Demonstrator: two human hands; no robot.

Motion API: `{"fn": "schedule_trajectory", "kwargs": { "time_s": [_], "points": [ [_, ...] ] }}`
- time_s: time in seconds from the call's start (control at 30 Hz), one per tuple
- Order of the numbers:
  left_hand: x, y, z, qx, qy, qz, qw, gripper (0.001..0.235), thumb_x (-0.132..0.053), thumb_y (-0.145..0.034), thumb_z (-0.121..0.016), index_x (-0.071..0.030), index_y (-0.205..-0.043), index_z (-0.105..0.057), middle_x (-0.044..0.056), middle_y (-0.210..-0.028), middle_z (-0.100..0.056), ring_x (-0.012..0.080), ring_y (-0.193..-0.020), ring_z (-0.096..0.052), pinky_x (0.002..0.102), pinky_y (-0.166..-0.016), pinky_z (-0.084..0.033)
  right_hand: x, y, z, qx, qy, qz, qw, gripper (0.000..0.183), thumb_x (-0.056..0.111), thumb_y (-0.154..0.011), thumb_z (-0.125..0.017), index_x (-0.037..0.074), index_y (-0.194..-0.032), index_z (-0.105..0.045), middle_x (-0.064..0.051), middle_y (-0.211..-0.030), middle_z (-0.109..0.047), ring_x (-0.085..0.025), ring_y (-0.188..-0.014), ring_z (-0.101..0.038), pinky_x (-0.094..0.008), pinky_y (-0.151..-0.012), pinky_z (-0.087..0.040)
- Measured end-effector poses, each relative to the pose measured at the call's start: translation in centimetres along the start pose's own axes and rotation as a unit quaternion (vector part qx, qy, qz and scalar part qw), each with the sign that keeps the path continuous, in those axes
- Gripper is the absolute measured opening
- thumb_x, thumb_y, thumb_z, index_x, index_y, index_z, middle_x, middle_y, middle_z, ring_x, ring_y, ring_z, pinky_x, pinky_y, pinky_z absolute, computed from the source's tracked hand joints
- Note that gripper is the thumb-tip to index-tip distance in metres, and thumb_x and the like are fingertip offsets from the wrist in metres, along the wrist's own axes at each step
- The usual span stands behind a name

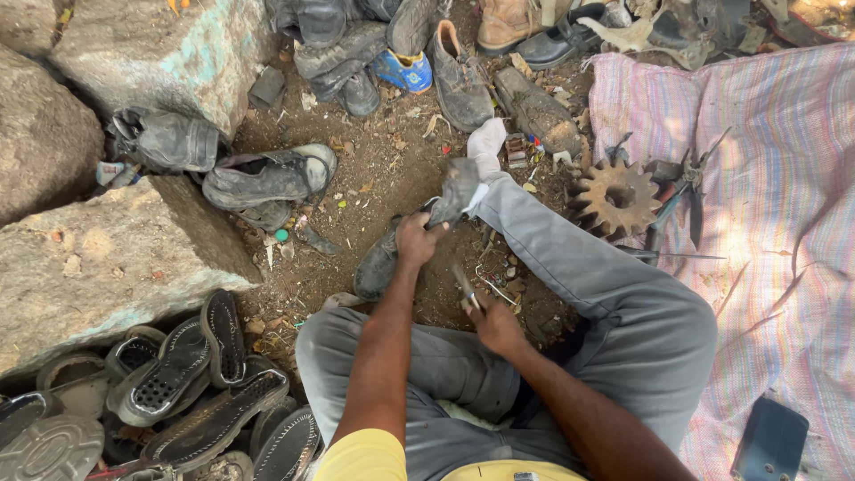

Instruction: The person sits on the ground and uses a knife to scrape and separate the sole from the upper of a worn shoe. They repeatedly pry and cut along the seam to detach the sole, then set the shoe aside.

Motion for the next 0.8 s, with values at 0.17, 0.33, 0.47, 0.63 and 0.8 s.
{"fn": "schedule_trajectory", "kwargs": {
  "time_s": [0.17,0.33,0.47,0.63,0.8],
  "points": [
    [1.4,-0.1,0.4,0.0,0.232,0.031,0.972,0.032,-0.029,-0.079,-0.081,-0.007,-0.102,-0.078,0.013,-0.088,-0.079,0.0256,-0.074,-0.073,0.038,-0.072,-0.055,1.7,-4.1,1.4,-0.093,-0.078,0.125,0.985,0.043,0.023,-0.098,-0.062,0.007,-0.137,-0.061,-0.025,-0.086,-0.069,-0.037,-0.078,-0.068,-0.044,-0.073,-0.053],
    [1.8,0.0,0.7,-0.01,0.215,0.037,0.976,0.03,-0.03,-0.079,-0.082,-0.006,-0.097,-0.079,0.015,-0.087,-0.078,0.0263,-0.073,-0.072,0.039,-0.071,-0.054,1.2,-8.8,-0.4,-0.041,-0.074,0.02,0.996,0.045,0.022,-0.098,-0.062,0.01,-0.141,-0.061,-0.035,-0.089,-0.065,-0.046,-0.084,-0.065,-0.047,-0.08,-0.053],
    [2.2,-0.2,0.5,-0.01,0.217,0.035,0.976,0.03,-0.03,-0.079,-0.083,-0.005,-0.096,-0.078,0.016,-0.085,-0.076,0.0275,-0.071,-0.07,0.04,-0.07,-0.053,2.3,-13.5,-0.3,-0.104,-0.054,0.213,0.97,0.043,0.019,-0.097,-0.07,0.0,-0.135,-0.062,-0.032,-0.107,-0.069,-0.039,-0.098,-0.069,-0.045,-0.086,-0.052],
    [2.6,-0.2,0.1,-0.041,0.245,0.064,0.967,0.03,-0.03,-0.078,-0.082,-0.006,-0.095,-0.079,0.015,-0.083,-0.078,0.0267,-0.07,-0.072,0.04,-0.07,-0.054,2.7,-10.4,-1.9,-0.069,-0.061,0.109,0.99,0.045,0.019,-0.098,-0.059,0.005,-0.14,-0.063,-0.03,-0.084,-0.066,-0.041,-0.071,-0.065,-0.047,-0.071,-0.053],
    [3.4,0.1,-0.3,-0.066,0.229,0.036,0.97,0.028,-0.027,-0.083,-0.084,-0.004,-0.098,-0.077,0.013,-0.087,-0.076,0.0226,-0.073,-0.07,0.039,-0.072,-0.055,1.9,-6.6,-2.9,-0.063,-0.051,0.058,0.995,0.043,0.018,-0.095,-0.063,0.006,-0.136,-0.064,-0.029,-0.092,-0.071,-0.039,-0.081,-0.072,-0.046,-0.076,-0.055]
  ]
}}
Point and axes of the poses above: each hand's wrist, its own y-axis away from the middle knuckle, its own z-axis out of the back of the hand, x = y × z, the point moved 7 cm from there along -y, towards the middle knuckle
